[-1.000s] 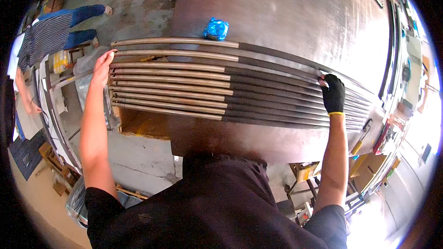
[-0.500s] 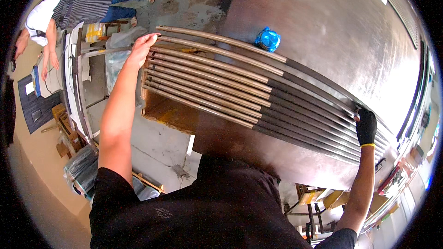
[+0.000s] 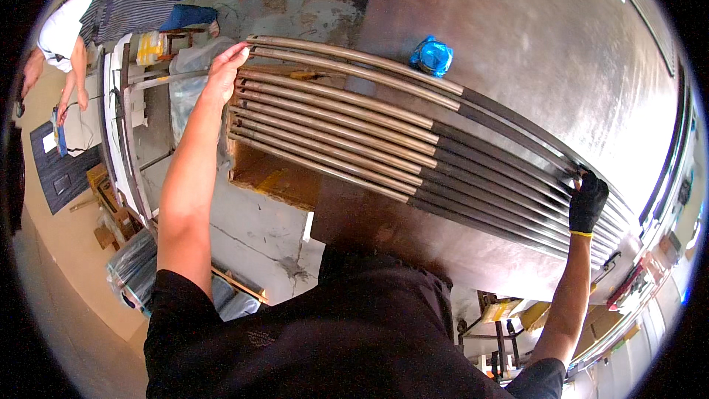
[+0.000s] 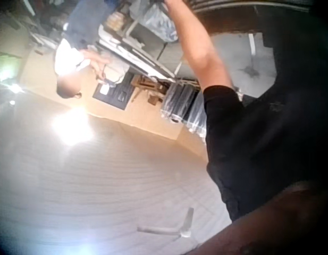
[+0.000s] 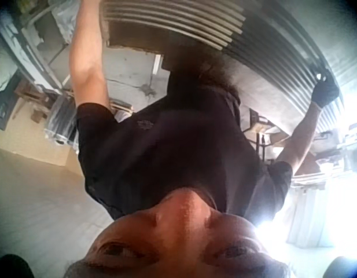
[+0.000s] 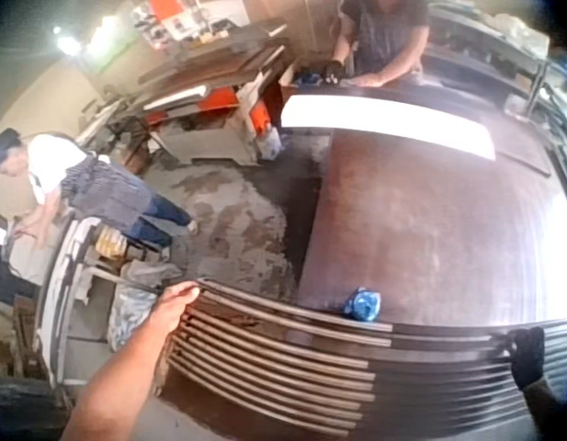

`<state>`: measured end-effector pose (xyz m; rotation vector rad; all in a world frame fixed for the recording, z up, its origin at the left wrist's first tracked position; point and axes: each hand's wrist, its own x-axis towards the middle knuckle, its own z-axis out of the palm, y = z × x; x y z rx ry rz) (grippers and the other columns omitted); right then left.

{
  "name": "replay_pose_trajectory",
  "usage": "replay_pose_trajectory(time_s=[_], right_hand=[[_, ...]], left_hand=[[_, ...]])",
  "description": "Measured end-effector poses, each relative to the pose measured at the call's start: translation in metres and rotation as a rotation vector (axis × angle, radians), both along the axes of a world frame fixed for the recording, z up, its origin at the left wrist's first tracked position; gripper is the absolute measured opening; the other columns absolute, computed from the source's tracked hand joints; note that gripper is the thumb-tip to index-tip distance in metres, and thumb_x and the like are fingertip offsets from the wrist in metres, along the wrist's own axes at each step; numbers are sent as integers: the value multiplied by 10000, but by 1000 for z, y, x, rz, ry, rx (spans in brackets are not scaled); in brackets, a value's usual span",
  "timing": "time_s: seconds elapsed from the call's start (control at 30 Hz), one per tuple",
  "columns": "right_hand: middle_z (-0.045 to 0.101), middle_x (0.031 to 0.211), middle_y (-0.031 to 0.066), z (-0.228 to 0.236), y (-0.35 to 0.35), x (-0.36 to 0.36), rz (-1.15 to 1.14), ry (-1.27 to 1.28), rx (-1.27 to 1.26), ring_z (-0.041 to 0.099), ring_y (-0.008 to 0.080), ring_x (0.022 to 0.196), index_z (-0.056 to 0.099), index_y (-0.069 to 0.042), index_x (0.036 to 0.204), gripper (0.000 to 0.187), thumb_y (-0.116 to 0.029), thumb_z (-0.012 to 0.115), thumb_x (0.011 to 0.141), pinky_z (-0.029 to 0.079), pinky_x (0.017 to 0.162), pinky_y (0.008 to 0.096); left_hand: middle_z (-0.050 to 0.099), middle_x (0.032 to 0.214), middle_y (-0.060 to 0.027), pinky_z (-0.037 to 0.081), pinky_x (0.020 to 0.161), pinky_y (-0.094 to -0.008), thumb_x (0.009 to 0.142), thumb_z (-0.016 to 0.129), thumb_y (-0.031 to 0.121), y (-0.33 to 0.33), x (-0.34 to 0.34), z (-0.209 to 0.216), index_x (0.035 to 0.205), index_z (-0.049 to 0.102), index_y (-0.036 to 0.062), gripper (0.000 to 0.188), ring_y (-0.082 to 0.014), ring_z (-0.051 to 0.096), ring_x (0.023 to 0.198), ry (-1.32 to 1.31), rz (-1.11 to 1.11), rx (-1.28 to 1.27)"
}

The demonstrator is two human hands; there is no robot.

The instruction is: The person places multiple long metal rods onto a large curved metal surface, aligning them in parallel rows. The person uses both hands to position and adjust the rods, occasionally using a tool to secure or mark them. Another person is visible in the background working separately.

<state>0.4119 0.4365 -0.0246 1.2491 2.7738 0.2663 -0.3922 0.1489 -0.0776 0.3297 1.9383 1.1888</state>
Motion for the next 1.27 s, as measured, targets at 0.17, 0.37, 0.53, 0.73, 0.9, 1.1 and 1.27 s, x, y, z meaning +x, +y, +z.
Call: replay_pose_trajectory(time_s=[0.17, 0.37, 0.53, 0.73, 0.9, 1.1, 1.27], right_hand=[[695, 939, 86, 3, -8, -5, -59, 35, 13, 635, 291, 833, 689, -110, 1081, 258, -168, 734, 833, 461, 764, 414], [693, 994, 65, -9, -13, 8, -137, 92, 64, 640, 280, 909, 667, -113, 1060, 228, -225, 701, 864, 452, 798, 417], [646, 1154, 101, 0, -21, -5, -144, 131, 143, 594, 313, 1090, 605, -130, 1274, 490, -176, 751, 809, 444, 908, 446], [549, 1372, 156, 26, 14, -20, 57, 131, -229, 512, 358, 1266, 429, -111, 1455, 804, 64, 702, 719, 411, 1083, 440], [588, 1263, 158, 19, 29, -7, 107, 78, -378, 561, 361, 1140, 483, -87, 1386, 658, 44, 657, 765, 470, 994, 433], [611, 1196, 165, 17, 28, -12, 19, 146, -432, 572, 371, 1082, 520, -86, 1361, 621, 64, 635, 770, 485, 944, 437], [629, 1221, 176, -17, 37, -19, 151, 210, -373, 592, 374, 1028, 528, -70, 1356, 613, 88, 589, 767, 485, 926, 438]], left_hand=[[667, 1223, -44, 378, 1059, -292, 916, 734, 208, 5, 7, 2, 1303, 637, 54, 427, -126, 571, 1153, 73, 25, 0], [635, 1313, -103, 375, 1097, -315, 930, 718, 238, 6, 5, 1, 1332, 594, -3, 485, -174, 568, 1227, 121, 15, -35], [637, 1314, -85, 356, 1105, -310, 949, 694, 251, 10, 4, 2, 1316, 618, 17, 442, -164, 541, 1260, 150, 10, -102], [653, 1292, -66, 337, 1114, -321, 953, 689, 265, 16, 8, 5, 1286, 650, 45, 401, -161, 537, 1263, 181, 46, -154], [652, 1292, -64, 315, 1126, -326, 945, 698, 258, 10, 3, 0, 1287, 649, 43, 407, -167, 529, 1271, 133, 52, -92], [625, 1342, -72, 285, 1141, -365, 928, 714, 243, 11, 5, 1, 1315, 627, 50, 442, -176, 508, 1291, 81, 123, -76], [645, 1313, -102, 275, 1141, -391, 886, 754, 280, -9, -21, -15, 1309, 640, 77, 483, -210, 490, 1309, 65, 70, -57]])
